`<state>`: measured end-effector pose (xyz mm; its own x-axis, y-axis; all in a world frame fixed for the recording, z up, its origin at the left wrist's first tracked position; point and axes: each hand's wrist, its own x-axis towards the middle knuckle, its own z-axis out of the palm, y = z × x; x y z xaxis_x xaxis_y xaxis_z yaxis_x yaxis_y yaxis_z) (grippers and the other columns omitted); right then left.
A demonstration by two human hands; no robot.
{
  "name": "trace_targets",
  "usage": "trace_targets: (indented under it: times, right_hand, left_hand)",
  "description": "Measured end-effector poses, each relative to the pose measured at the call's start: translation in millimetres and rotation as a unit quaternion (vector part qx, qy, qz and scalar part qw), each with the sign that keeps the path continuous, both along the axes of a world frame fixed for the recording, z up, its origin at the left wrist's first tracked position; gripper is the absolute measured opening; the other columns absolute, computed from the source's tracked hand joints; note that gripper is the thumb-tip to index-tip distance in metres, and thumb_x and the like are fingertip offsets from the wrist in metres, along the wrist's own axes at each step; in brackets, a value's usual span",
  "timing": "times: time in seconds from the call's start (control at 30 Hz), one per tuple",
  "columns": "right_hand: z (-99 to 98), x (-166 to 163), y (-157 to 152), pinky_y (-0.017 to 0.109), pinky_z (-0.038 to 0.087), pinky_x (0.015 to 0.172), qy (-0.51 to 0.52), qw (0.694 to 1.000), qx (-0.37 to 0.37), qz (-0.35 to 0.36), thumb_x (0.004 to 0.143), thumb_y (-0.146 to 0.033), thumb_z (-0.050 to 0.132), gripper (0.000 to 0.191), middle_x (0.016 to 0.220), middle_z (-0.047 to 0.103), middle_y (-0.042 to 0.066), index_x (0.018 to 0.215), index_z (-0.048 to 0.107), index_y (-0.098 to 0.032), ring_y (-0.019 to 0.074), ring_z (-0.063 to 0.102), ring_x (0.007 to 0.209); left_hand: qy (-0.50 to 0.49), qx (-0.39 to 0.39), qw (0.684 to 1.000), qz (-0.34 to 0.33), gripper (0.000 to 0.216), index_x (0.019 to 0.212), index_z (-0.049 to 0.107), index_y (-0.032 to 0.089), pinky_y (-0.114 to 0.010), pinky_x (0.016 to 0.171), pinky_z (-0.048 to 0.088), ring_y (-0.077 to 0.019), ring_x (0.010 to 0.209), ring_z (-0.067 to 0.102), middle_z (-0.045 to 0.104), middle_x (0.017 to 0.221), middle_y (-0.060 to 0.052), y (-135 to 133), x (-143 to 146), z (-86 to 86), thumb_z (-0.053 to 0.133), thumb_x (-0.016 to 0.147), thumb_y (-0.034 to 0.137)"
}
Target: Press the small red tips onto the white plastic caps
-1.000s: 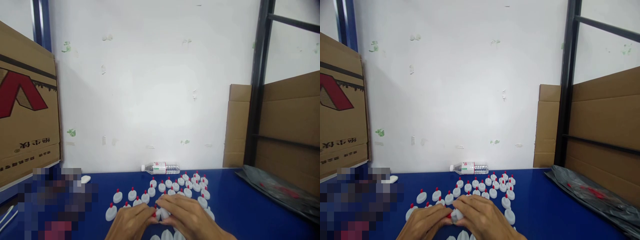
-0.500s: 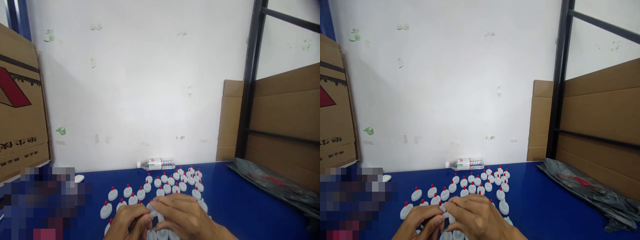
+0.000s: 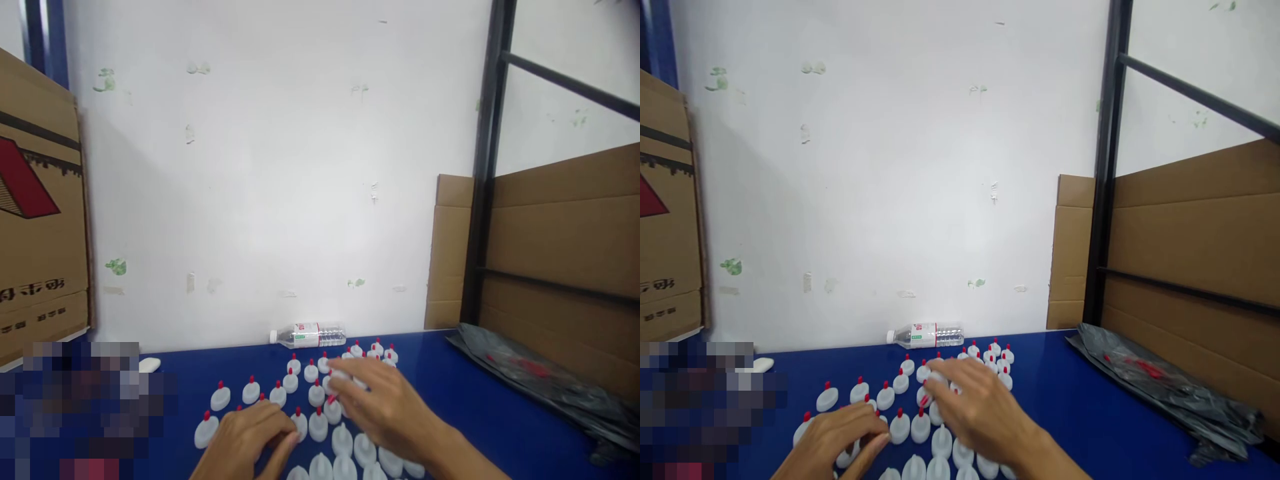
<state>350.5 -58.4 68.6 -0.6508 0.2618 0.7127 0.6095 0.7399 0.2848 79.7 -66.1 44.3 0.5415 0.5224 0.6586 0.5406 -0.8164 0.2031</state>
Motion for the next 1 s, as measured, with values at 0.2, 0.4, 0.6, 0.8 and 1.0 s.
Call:
trace_targets:
  times: [0.2, 0.4, 0.6, 0.8, 1.0]
  right_hand:
    - [2.2, 59, 36, 0.041, 0.055, 0.092, 0.214, 0.944, -0.206, -0.141, 0.101, -0.032, 0.051, 0.017, 0.122, 0.071, 0.011, 0.113, 0.058, -0.023, 0.0255, 0.069, 0.110]
    - [8.8, 66, 35, 0.036, 0.053, 0.087, 0.174, 0.934, -0.283, -0.134, 0.100, -0.035, 0.052, 0.014, 0.102, 0.075, 0.005, 0.096, 0.058, -0.024, 0.0229, 0.070, 0.097]
    - [7.7, 73, 38, 0.038, 0.050, 0.084, 0.147, 0.925, -0.305, -0.173, 0.100, -0.039, 0.049, 0.022, 0.096, 0.073, 0.005, 0.100, 0.065, -0.023, 0.0242, 0.068, 0.091]
    - [12.4, 86, 43, 0.037, 0.049, 0.080, 0.151, 0.907, -0.332, -0.212, 0.099, -0.046, 0.050, 0.034, 0.089, 0.075, 0.008, 0.095, 0.072, -0.021, 0.0263, 0.069, 0.085]
    - [24.6, 102, 34, 0.032, 0.050, 0.068, 0.142, 0.870, -0.430, -0.195, 0.094, -0.045, 0.057, 0.030, 0.088, 0.076, 0.008, 0.094, 0.074, -0.020, 0.0237, 0.069, 0.075]
  left_hand:
    - [0.078, -0.015, 0.997, -0.004, 0.019, 0.080, 0.066, 0.023, -0.030, 0.085, 0.046, -0.0180, 0.082, 0.061, 0.069, 0.081, 0.002, 17, -15, -7.4, 0.061, 0.092, 0.010]
    - [0.128, -0.028, 0.991, -0.024, 0.022, 0.088, 0.068, 0.026, -0.030, 0.089, 0.046, -0.0189, 0.089, 0.064, 0.073, 0.086, 0.005, 6, -20, 5.3, 0.075, 0.080, 0.007]
    - [0.105, -0.007, 0.994, -0.034, 0.020, 0.088, 0.066, 0.025, -0.028, 0.087, 0.050, -0.0176, 0.086, 0.067, 0.074, 0.089, 0.005, 6, -26, 9.2, 0.075, 0.080, 0.009]
    - [0.130, -0.015, 0.990, -0.050, 0.023, 0.090, 0.067, 0.026, -0.028, 0.088, 0.049, -0.0159, 0.085, 0.067, 0.074, 0.089, 0.007, 5, -26, 12.5, 0.072, 0.080, 0.005]
    - [0.126, -0.029, 0.990, -0.057, 0.023, 0.086, 0.069, 0.027, -0.028, 0.086, 0.049, -0.0163, 0.083, 0.067, 0.075, 0.087, 0.006, 3, -25, 15.2, 0.076, 0.077, 0.006]
